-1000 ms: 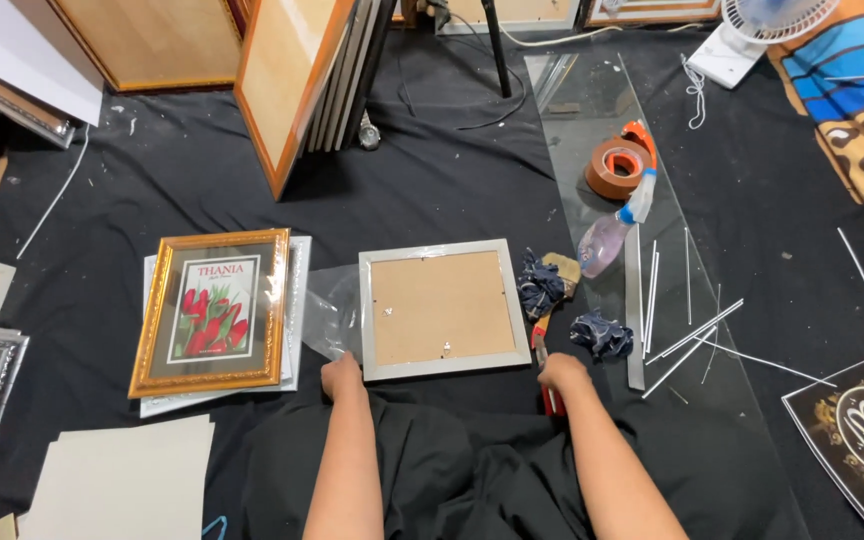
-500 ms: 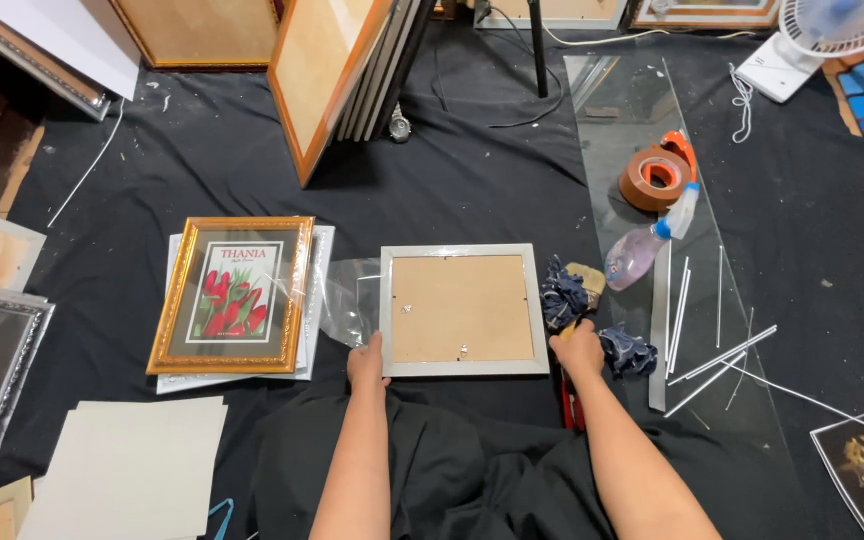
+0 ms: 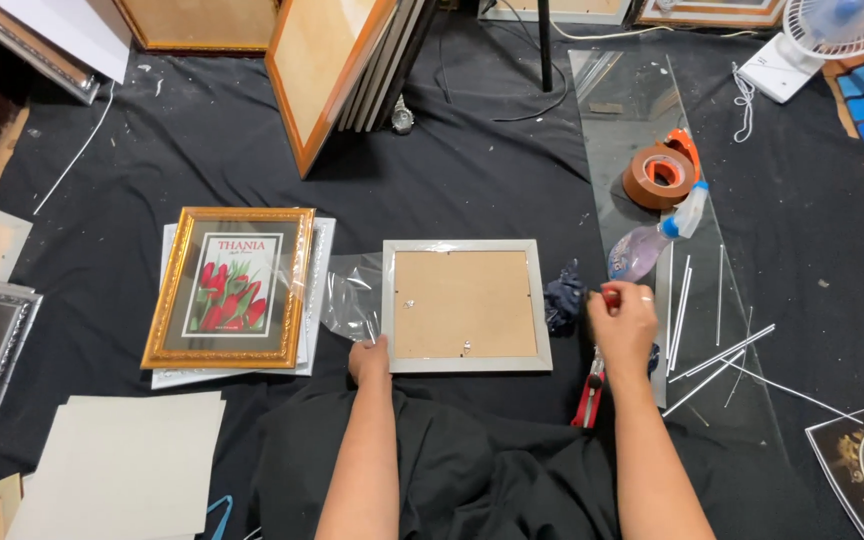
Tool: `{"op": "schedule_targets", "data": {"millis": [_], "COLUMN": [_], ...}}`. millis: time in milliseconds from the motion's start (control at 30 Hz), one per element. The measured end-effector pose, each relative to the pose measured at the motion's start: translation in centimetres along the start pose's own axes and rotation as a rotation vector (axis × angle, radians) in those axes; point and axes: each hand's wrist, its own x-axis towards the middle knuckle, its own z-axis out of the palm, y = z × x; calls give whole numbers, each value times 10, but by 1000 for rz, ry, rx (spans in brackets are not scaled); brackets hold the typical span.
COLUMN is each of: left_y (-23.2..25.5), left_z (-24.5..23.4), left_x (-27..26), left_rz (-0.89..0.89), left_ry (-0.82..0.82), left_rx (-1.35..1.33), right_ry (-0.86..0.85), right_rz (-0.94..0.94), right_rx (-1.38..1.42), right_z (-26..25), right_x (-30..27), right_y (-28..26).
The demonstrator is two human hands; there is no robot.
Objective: Cleaning and preparing a picture frame and glass using a brush and a utility knife.
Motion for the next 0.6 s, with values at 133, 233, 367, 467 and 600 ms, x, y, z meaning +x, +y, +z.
{"op": "schedule_targets", "data": {"millis": [133,233,367,467,600], "left_y": [10,15,14,23,12], "left_z": [-4,-6,-2,-5,0], "left_x": [-17,-21,-16,-26,-11], "left_rz": [-6,-22,-30,-26,-48], "left_ry": [-44,-74,-76,-77,-103], "left_rx": [-12,-23,24,32,-10], "right_ry": [-250,-352,-286,-458,-639], "right_rz": [22,113,132,196,251], "right_rx": [-202,-304,121,370,452], "right_z": [30,25,9,74,137], "right_x": [-14,-21,-50,-88,-118], "right_y": [2,-19,-113,-133,-128]}}
